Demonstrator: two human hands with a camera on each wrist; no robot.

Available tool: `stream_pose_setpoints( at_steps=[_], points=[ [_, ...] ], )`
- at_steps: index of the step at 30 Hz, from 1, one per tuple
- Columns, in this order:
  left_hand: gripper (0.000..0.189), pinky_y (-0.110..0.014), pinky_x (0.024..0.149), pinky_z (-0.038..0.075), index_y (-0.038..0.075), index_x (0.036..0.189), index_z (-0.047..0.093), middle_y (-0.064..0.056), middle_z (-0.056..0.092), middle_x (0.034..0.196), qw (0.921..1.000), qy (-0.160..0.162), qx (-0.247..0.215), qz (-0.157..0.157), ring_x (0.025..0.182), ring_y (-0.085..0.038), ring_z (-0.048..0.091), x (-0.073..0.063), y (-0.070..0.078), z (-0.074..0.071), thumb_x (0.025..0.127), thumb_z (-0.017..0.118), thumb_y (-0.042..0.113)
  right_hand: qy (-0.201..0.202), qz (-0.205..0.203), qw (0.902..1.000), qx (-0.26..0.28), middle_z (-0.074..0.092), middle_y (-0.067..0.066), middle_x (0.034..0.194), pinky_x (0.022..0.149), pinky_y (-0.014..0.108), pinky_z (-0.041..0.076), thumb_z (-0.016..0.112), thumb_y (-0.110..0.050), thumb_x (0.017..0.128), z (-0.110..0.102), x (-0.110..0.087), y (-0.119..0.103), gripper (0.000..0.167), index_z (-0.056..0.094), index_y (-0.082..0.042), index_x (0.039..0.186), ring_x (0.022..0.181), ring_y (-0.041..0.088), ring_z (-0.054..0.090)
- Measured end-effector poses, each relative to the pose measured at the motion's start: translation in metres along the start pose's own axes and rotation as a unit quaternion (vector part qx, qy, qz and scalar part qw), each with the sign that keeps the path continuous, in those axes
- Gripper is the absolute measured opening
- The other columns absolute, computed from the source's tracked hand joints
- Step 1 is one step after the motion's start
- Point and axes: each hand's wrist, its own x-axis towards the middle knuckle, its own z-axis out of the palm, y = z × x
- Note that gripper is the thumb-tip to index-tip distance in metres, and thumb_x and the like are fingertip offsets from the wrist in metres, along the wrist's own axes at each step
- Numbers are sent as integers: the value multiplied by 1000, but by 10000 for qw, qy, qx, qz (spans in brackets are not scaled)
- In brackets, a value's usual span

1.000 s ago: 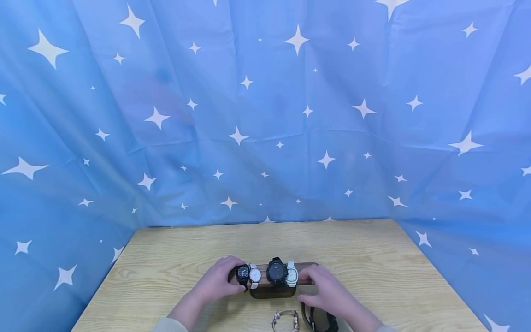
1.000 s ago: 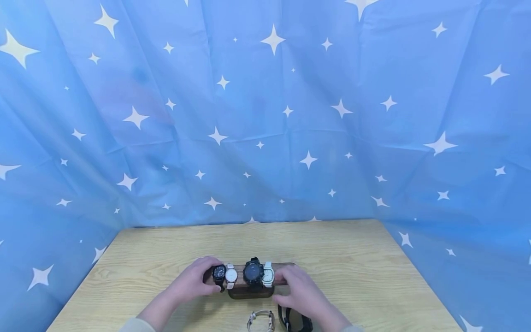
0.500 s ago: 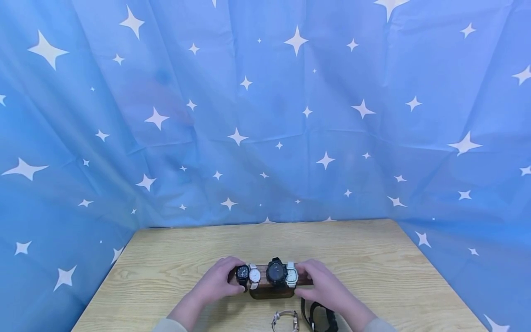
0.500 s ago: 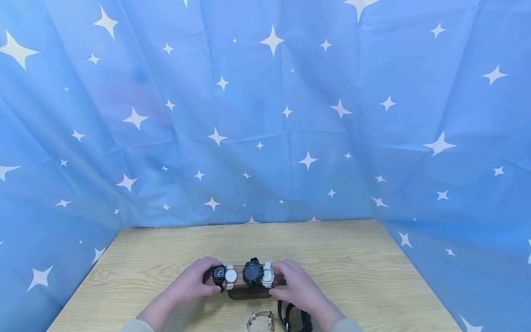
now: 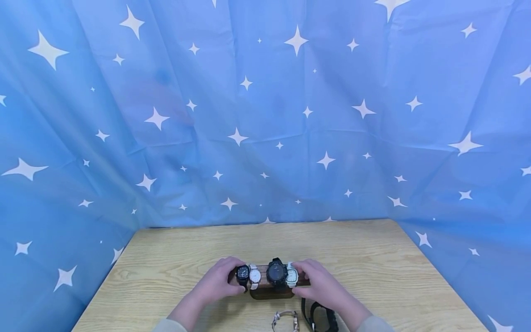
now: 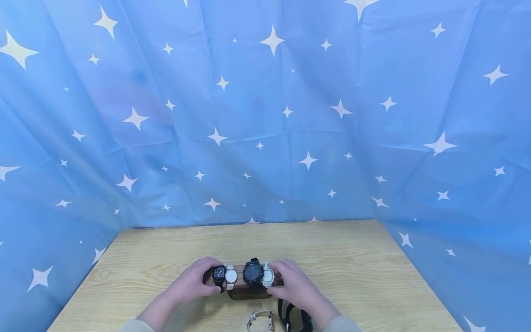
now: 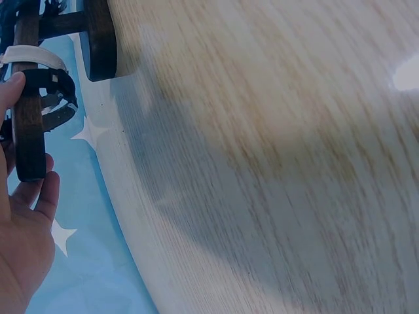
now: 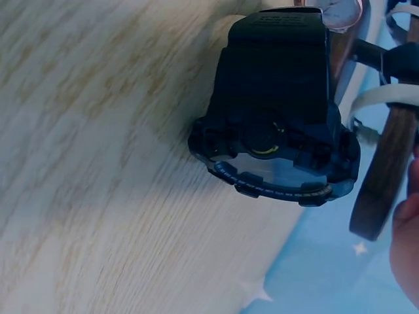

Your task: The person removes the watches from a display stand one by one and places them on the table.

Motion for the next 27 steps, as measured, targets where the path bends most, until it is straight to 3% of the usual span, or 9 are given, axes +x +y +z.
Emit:
stream_pose_setpoints(
  at_steps=[10,17,27],
  points=[
    [50,-41,92,45,17,114,60,7,59,112,10000,3,-14,-28,104,-17,54,0,0,0,69,79,29,-27,106,9999,-16,51,-5,100,71,28,49,76,-23,78,3,7,0,54,56,-5,125,88,13,52],
    [47,-40,90,46,18,113,61,8,58,111,9998,-36,-172,-90,103,-16,53,-1,0,2,71,79,28,157,91,9998,-108,52,-5,100,69,27,49,76,-18,76,5,9,-1,45,62,-9,117,85,12,52],
    [48,-39,89,46,17,112,61,8,59,109,10000,68,-71,10,102,-16,54,-2,1,2,70,79,29,9,236,9997,-17,53,-5,102,68,27,48,74,-17,78,3,7,2,47,59,-6,121,86,12,51]
  ],
)
